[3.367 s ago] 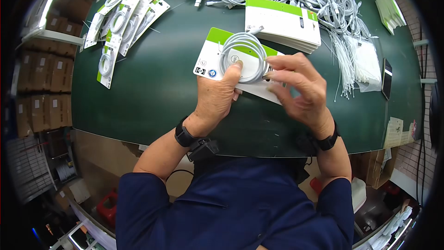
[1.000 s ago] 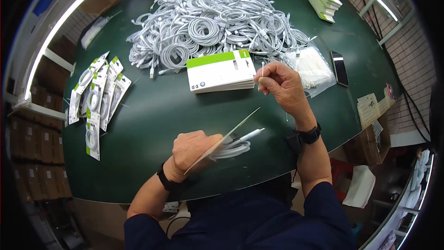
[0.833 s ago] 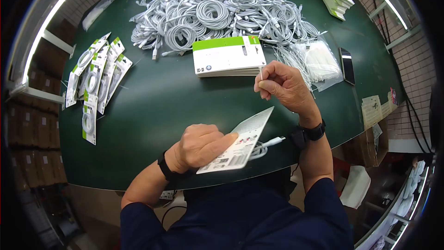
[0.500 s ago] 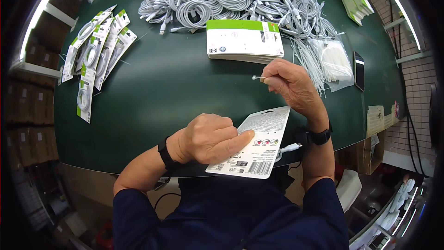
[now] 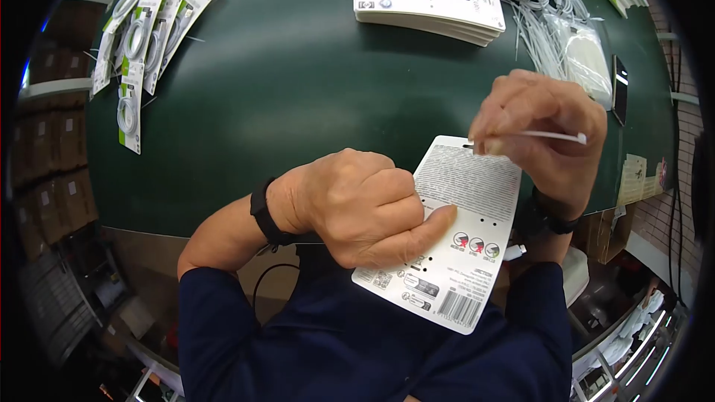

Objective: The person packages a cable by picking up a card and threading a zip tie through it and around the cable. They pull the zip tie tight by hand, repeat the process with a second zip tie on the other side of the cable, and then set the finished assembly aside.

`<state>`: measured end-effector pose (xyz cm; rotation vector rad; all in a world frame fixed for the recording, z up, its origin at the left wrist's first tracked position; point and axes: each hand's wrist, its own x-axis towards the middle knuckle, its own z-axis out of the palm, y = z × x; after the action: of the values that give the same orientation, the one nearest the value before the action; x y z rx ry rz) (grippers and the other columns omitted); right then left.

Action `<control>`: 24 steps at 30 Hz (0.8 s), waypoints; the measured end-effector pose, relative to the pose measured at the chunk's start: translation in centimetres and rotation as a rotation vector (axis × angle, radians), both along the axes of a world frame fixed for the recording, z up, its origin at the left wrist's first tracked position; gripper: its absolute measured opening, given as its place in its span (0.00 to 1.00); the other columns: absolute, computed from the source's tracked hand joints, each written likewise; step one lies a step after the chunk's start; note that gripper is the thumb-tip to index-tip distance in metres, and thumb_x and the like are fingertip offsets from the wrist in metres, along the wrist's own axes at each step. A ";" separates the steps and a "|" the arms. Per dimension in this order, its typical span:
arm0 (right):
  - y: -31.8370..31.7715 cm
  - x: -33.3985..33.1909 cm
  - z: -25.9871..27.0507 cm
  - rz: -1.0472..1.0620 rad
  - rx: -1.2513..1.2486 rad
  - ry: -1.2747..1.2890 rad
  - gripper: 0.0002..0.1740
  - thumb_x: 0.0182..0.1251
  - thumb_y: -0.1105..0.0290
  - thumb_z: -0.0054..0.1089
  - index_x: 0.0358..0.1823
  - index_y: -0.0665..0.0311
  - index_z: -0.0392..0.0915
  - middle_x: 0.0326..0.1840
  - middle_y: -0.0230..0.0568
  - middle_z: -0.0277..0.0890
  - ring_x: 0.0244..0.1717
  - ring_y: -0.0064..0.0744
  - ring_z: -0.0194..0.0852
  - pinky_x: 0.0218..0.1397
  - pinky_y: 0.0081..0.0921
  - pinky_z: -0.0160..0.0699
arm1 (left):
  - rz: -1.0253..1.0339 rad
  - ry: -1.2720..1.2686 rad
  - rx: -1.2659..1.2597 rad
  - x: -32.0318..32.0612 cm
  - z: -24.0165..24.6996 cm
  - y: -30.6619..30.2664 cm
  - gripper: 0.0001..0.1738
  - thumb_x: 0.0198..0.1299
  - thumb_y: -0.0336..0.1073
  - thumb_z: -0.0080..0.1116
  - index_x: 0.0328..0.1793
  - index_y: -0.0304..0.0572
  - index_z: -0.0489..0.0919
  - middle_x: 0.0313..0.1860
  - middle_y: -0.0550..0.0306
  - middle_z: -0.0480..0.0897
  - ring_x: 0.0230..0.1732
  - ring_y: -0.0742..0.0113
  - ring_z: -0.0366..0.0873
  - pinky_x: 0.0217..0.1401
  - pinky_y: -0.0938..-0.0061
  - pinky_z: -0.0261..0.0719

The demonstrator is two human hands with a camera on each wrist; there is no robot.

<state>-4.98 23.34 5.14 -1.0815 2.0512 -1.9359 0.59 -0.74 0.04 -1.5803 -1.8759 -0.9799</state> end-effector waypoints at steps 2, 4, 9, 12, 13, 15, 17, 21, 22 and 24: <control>-0.5 0.5 0.6 0.057 -0.009 0.008 0.09 0.53 0.85 0.76 0.33 0.70 0.85 0.33 0.45 0.88 0.35 0.34 0.90 0.38 0.25 0.87 | -0.008 0.018 0.016 -0.1 0.0 0.1 0.21 0.45 0.35 0.69 0.46 0.30 0.86 0.19 0.68 0.68 0.18 0.77 0.66 0.16 0.79 0.60; -0.8 0.7 0.0 0.083 -0.028 0.049 0.08 0.54 0.80 0.76 0.32 0.67 0.83 0.28 0.50 0.86 0.26 0.35 0.85 0.28 0.26 0.77 | -0.011 0.053 0.019 -0.3 0.0 0.2 0.18 0.48 0.37 0.66 0.42 0.31 0.85 0.20 0.69 0.67 0.19 0.77 0.66 0.15 0.80 0.61; -1.2 0.7 -0.2 0.161 0.026 0.079 0.09 0.53 0.78 0.78 0.33 0.65 0.84 0.29 0.51 0.88 0.27 0.37 0.88 0.27 0.26 0.78 | -0.006 0.026 0.037 -0.2 -0.1 0.1 0.21 0.45 0.37 0.70 0.44 0.31 0.86 0.19 0.69 0.67 0.19 0.78 0.65 0.15 0.79 0.59; -1.5 0.8 -0.2 0.164 0.081 0.081 0.10 0.52 0.78 0.78 0.33 0.65 0.84 0.30 0.50 0.88 0.28 0.38 0.89 0.29 0.26 0.80 | -0.005 0.015 0.044 -0.1 -0.2 0.1 0.22 0.43 0.37 0.71 0.46 0.32 0.87 0.19 0.69 0.66 0.19 0.78 0.65 0.15 0.79 0.59; -1.5 0.8 -0.1 0.166 0.097 0.078 0.10 0.52 0.78 0.78 0.33 0.65 0.84 0.30 0.49 0.88 0.29 0.38 0.89 0.29 0.26 0.81 | -0.007 0.011 0.044 -0.1 -0.2 0.1 0.22 0.43 0.37 0.71 0.46 0.32 0.87 0.19 0.69 0.66 0.19 0.78 0.65 0.15 0.79 0.59; -1.5 0.7 0.0 0.174 0.125 0.070 0.09 0.52 0.79 0.78 0.32 0.65 0.84 0.31 0.49 0.88 0.30 0.38 0.90 0.31 0.26 0.83 | -0.005 0.004 0.032 -0.1 -0.1 0.0 0.23 0.44 0.36 0.72 0.47 0.32 0.87 0.19 0.69 0.67 0.19 0.77 0.66 0.16 0.79 0.59; -1.6 0.9 0.0 0.165 0.134 0.047 0.09 0.51 0.82 0.74 0.32 0.65 0.84 0.31 0.45 0.88 0.30 0.38 0.89 0.32 0.26 0.83 | -0.001 -0.006 0.022 -0.1 0.0 -0.1 0.23 0.44 0.36 0.72 0.47 0.32 0.86 0.19 0.68 0.67 0.19 0.77 0.66 0.16 0.79 0.60; -1.7 1.1 -0.1 0.183 0.168 -0.037 0.10 0.51 0.87 0.70 0.33 0.65 0.85 0.31 0.36 0.86 0.30 0.36 0.87 0.32 0.26 0.82 | 0.013 -0.016 0.015 0.0 0.0 -0.1 0.22 0.45 0.35 0.72 0.48 0.32 0.86 0.20 0.67 0.69 0.19 0.77 0.66 0.16 0.79 0.61; -1.8 1.0 -0.1 0.212 0.186 -0.060 0.10 0.51 0.86 0.70 0.33 0.65 0.85 0.31 0.36 0.85 0.30 0.35 0.86 0.32 0.26 0.82 | 0.020 -0.015 0.015 0.0 -0.1 -0.1 0.22 0.45 0.34 0.72 0.48 0.32 0.86 0.20 0.67 0.70 0.19 0.77 0.67 0.16 0.79 0.61; -1.8 0.9 -0.1 0.271 0.225 -0.102 0.10 0.52 0.86 0.70 0.33 0.64 0.85 0.31 0.36 0.84 0.30 0.34 0.85 0.32 0.26 0.81 | 0.021 -0.020 0.017 0.0 -0.1 0.0 0.21 0.46 0.34 0.72 0.48 0.32 0.86 0.21 0.66 0.72 0.20 0.76 0.68 0.17 0.78 0.62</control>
<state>-4.12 21.56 5.09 -1.1166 1.8996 -1.5572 0.58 -0.78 -0.04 -1.5437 -1.8885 -1.0041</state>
